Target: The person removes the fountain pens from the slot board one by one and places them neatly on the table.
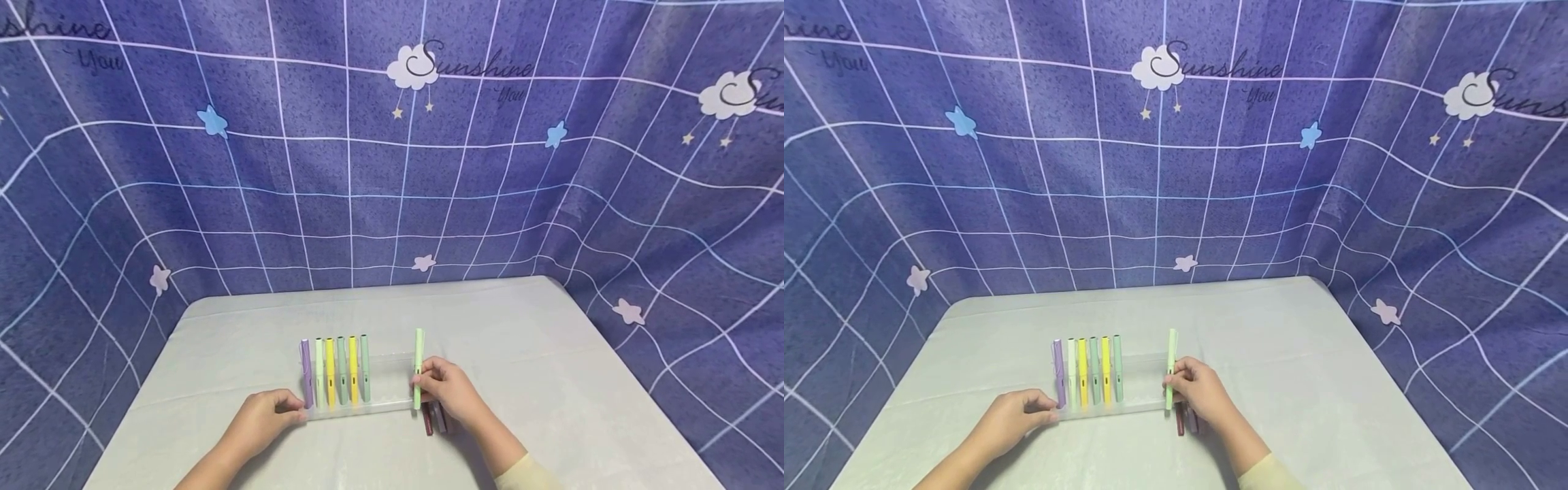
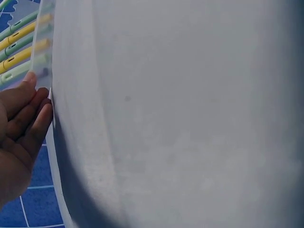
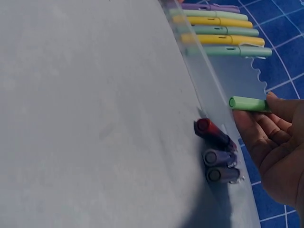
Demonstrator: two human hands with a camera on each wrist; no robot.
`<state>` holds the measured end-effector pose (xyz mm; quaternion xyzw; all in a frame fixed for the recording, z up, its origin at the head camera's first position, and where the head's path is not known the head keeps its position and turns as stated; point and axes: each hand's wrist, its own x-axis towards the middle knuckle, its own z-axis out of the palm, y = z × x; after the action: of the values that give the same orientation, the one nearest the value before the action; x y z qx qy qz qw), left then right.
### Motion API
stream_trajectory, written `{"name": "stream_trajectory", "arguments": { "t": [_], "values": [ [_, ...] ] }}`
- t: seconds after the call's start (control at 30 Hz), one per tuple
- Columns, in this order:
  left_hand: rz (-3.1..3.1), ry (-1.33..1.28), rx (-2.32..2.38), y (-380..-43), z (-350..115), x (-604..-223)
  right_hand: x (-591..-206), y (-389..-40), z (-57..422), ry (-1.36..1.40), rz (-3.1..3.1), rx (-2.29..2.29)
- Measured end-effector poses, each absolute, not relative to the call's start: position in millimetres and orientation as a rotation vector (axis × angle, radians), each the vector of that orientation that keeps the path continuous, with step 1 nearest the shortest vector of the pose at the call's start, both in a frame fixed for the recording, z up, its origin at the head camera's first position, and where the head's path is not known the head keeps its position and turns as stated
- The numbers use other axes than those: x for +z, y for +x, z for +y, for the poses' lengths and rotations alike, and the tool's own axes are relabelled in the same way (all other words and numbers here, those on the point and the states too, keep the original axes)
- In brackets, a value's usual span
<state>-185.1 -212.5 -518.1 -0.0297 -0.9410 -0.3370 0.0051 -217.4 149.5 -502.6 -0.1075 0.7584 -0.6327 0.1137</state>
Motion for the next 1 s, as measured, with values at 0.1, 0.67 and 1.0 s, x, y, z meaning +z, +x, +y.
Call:
{"name": "stream_trajectory", "arguments": {
  "t": [0.1, 0.67, 1.0],
  "values": [
    [-2.947, -0.087, -1.063, -184.6, -212.3, -518.1, -506.9, -219.0, 158.6, -0.288, 2.249, -1.854],
    [-2.952, -0.092, -1.053, -184.1, -212.7, -516.8, -513.5, -209.9, 200.4, 0.018, 2.558, -1.490],
    [-2.944, -0.087, -1.062, -184.1, -211.6, -517.8, -515.1, -203.1, 197.3, 0.003, 2.598, -1.337]
  ]
}}
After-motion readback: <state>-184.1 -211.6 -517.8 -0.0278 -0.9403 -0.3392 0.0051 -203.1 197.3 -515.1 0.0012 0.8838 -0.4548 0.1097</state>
